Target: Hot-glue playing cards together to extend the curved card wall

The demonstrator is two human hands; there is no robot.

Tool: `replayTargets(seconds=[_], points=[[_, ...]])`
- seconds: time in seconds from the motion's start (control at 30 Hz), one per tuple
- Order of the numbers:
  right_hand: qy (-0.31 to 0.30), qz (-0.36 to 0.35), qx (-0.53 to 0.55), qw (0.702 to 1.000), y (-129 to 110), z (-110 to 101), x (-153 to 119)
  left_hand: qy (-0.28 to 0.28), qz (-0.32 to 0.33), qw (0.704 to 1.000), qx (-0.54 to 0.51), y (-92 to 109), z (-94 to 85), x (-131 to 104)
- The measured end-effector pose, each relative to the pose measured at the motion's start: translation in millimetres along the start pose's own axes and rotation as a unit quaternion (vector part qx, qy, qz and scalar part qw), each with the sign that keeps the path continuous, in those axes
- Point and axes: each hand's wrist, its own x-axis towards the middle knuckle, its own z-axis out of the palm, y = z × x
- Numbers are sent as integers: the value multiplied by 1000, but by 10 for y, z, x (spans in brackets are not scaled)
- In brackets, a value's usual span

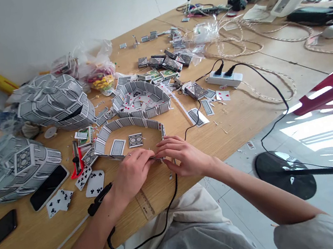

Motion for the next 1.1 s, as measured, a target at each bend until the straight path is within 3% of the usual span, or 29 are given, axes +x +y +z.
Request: replayTargets(seconds=[0.17,0.63,1.1], points=[[20,-8,-1,1000,36,10,-13,-6,2,1000,1,27,-16,-32],[-12,13,37,999,38,-10,-48,-2,5,1000,10,47,-29,-33],[84,72,1,994,-86,199,-71,16,25,1000,5,-103,-69,-31]])
